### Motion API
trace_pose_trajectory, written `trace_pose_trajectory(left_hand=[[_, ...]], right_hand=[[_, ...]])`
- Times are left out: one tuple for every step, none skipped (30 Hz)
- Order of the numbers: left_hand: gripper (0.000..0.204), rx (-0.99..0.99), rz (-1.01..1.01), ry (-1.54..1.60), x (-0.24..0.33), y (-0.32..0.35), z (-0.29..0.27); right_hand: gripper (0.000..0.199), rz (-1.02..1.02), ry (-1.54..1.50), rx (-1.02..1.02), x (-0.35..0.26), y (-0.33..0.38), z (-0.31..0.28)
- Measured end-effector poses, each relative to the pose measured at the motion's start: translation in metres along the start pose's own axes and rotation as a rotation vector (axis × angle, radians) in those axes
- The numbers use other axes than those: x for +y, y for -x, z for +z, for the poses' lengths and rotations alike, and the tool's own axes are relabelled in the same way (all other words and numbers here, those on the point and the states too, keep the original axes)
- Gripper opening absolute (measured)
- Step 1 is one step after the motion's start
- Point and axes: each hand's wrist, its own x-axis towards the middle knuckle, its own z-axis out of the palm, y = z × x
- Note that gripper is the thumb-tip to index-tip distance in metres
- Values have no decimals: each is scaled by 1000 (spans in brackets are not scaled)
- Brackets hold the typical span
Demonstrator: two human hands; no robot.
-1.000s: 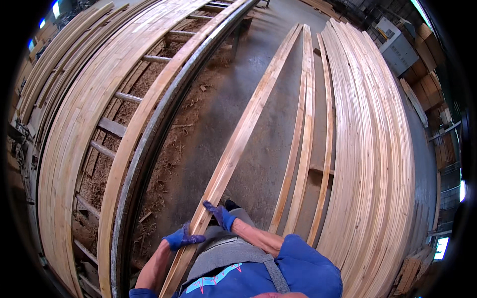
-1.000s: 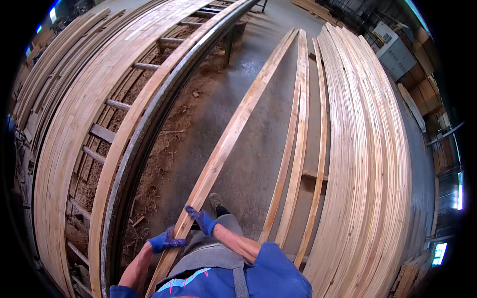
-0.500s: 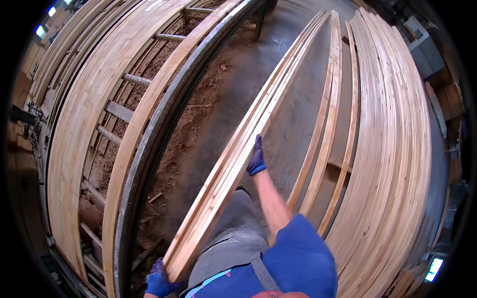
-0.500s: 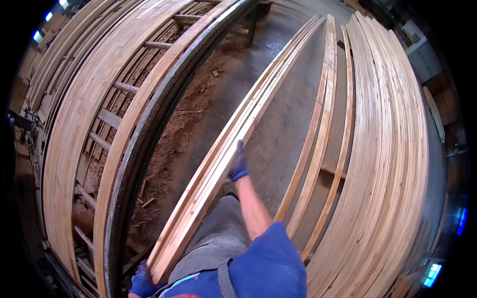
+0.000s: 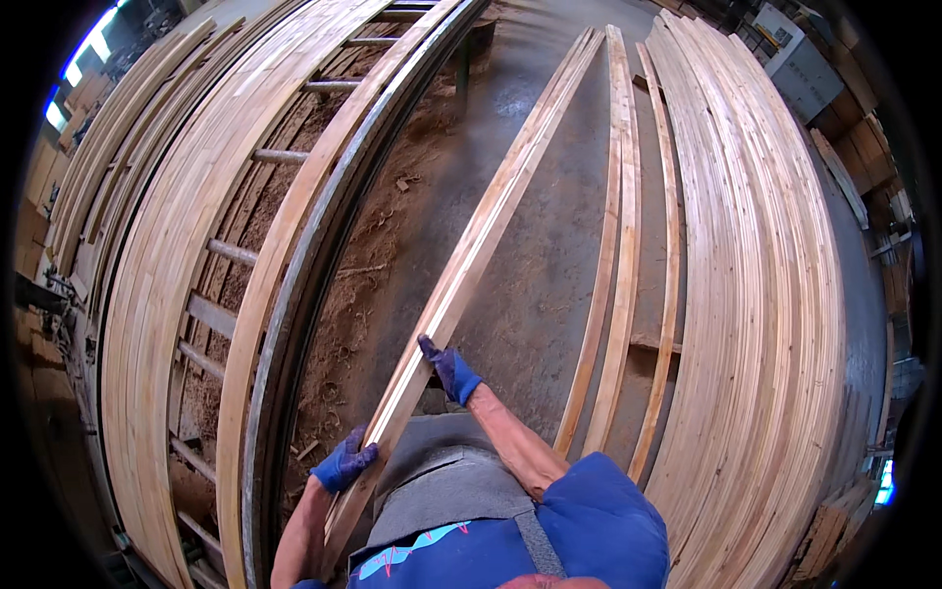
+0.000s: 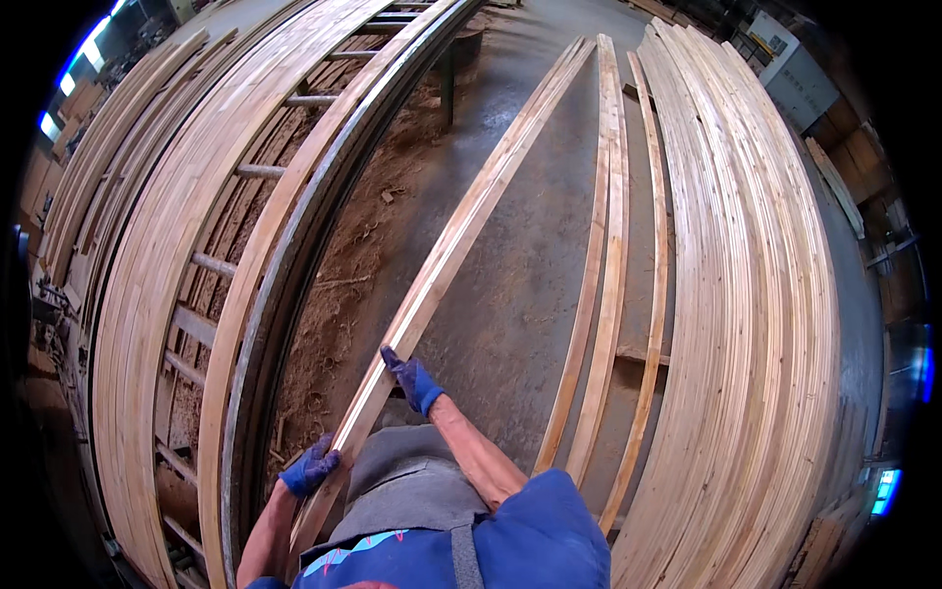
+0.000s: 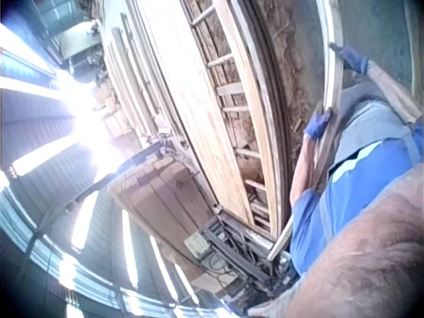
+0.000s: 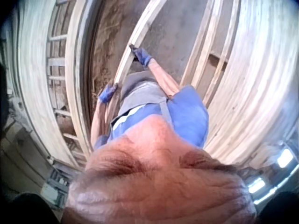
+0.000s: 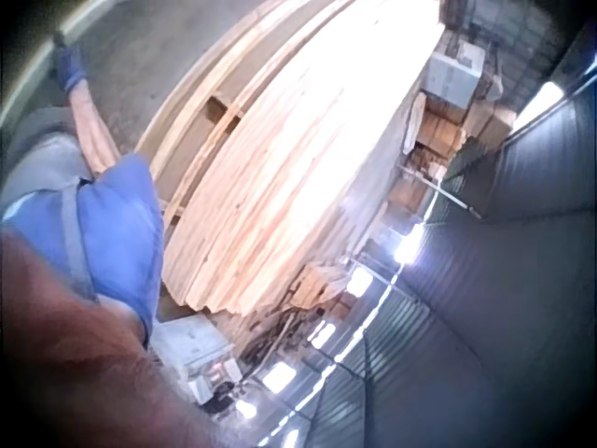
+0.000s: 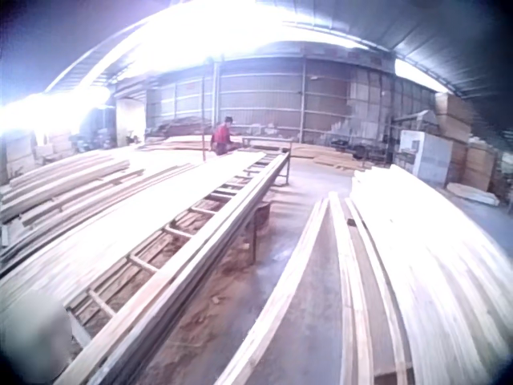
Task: The person arranges long wooden planks onto a large curved metal frame in a workshop. They use a metal block to smooth or press the planks into place and occasionally measure the assembly with a tape measure. The person works systematically along the frame, picking up planks from a nearby pile and fitting them into the structure.
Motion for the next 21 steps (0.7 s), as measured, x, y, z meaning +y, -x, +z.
trace_pose_trajectory(left_hand=[[72,-40,19,119,-12,-6,-5],[72,-68,-34,192,-12,-5,-9],[72,-96,-89,266,-13,-3,-13],[71,-137,-139,327,-7,-4,-18],[73,-138,-154,232,-1,-6,-23],[74,-131,-161,142,7,-9,-28],[75,-127,-171,40,17,-13,-33],[81,-70,-138,29,20,-15,-35],[81,-30,-146,-65,28,-16,-38],[81,21,-160,-157,37,-12,-42],[80,72,-173,-248,45,-9,-46],[83,72,-180,-179,48,-5,-51],[82,56,-165,-145,40,-5,-57],[86,52,-162,-144,37,-5,-64],[91,55,-169,-137,31,-1,-68],[91,137,-139,-155,-5,6,-69],[91,104,-122,-211,10,14,-73],[92,75,-187,-212,16,20,-78],[92,47,-250,-210,17,27,-81],[96,61,-273,-222,26,33,-79],[101,80,-300,-227,34,42,-75]], right_hand=[[71,16,209,37,-14,2,10],[73,72,227,-24,-31,11,18],[74,129,244,-86,-44,17,24],[75,166,237,-65,-48,20,28],[76,201,244,-53,-52,21,33],[77,233,259,-46,-58,17,37],[76,220,186,-44,-52,9,38],[75,207,114,-42,-37,-3,39],[74,193,41,-41,-23,-16,35],[80,208,1,-194,-22,-23,32],[81,259,-109,-207,-22,-32,27],[82,306,-216,-228,-30,-39,24],[82,353,-330,-244,-37,-47,18],[78,277,-391,-250,-47,-68,5],[82,231,-360,-196,-63,-87,-8],[86,190,-329,-150,-81,-108,-18],[88,191,-344,-124,-98,-132,-33],[90,192,-363,-98,-114,-158,-49],[92,145,-425,-106,-127,-187,-69],[93,103,-486,-121,-141,-216,-82],[90,-2,-541,-128,-150,-239,-91]])
